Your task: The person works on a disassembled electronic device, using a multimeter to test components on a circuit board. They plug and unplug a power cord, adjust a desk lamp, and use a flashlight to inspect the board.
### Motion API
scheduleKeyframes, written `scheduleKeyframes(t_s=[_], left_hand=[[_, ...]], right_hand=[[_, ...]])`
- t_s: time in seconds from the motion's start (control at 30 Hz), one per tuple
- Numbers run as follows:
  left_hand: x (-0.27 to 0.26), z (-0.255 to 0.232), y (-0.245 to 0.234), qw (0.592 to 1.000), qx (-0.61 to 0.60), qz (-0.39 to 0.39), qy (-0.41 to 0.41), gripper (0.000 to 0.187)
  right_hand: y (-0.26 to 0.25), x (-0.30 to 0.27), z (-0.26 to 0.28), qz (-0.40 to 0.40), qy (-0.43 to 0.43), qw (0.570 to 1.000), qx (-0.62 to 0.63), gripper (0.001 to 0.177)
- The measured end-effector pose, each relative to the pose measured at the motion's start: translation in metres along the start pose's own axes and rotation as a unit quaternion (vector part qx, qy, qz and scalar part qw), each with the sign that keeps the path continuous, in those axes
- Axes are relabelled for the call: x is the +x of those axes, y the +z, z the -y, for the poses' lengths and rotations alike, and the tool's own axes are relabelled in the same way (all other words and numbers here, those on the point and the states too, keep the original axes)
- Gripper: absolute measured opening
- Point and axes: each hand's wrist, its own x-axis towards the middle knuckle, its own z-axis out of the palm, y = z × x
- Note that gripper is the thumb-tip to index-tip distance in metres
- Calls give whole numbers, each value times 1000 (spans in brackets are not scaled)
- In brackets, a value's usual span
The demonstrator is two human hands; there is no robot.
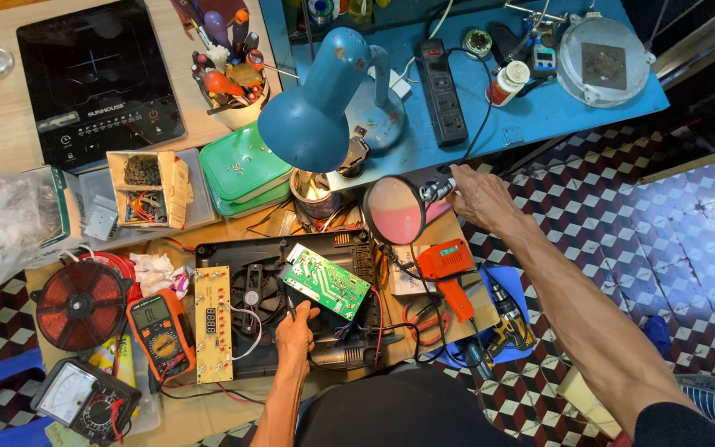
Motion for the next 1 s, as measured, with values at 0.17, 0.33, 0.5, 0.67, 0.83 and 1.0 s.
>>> scheduleKeyframes(t_s=[0.17, 0.33, 0.5, 0.67, 0.83, 1.0], left_hand=[[0, 6, -4, 1000, -5, -6, 1, 50], [-9, 2, -3, 998, 12, -66, -5, 46], [-19, 3, -10, 995, -1, -94, -22, 46], [-31, -3, -4, 993, 44, -98, -41, 45], [-48, -24, 6, 986, 131, -96, 47, 50], [-51, -42, 22, 981, 146, -40, 120, 48]], right_hand=[[11, 2, 1, 11, -21, 999, 27, 25], [10, 11, 15, -47, -57, 997, 19, 27], [-47, 33, 45, 61, 164, 983, 63, 53], [-103, 102, 117, -150, 104, 909, 375, 55], [-103, 167, 177, -112, -21, 963, 245, 65], [-82, 169, 170, -191, -47, 928, 317, 60]])
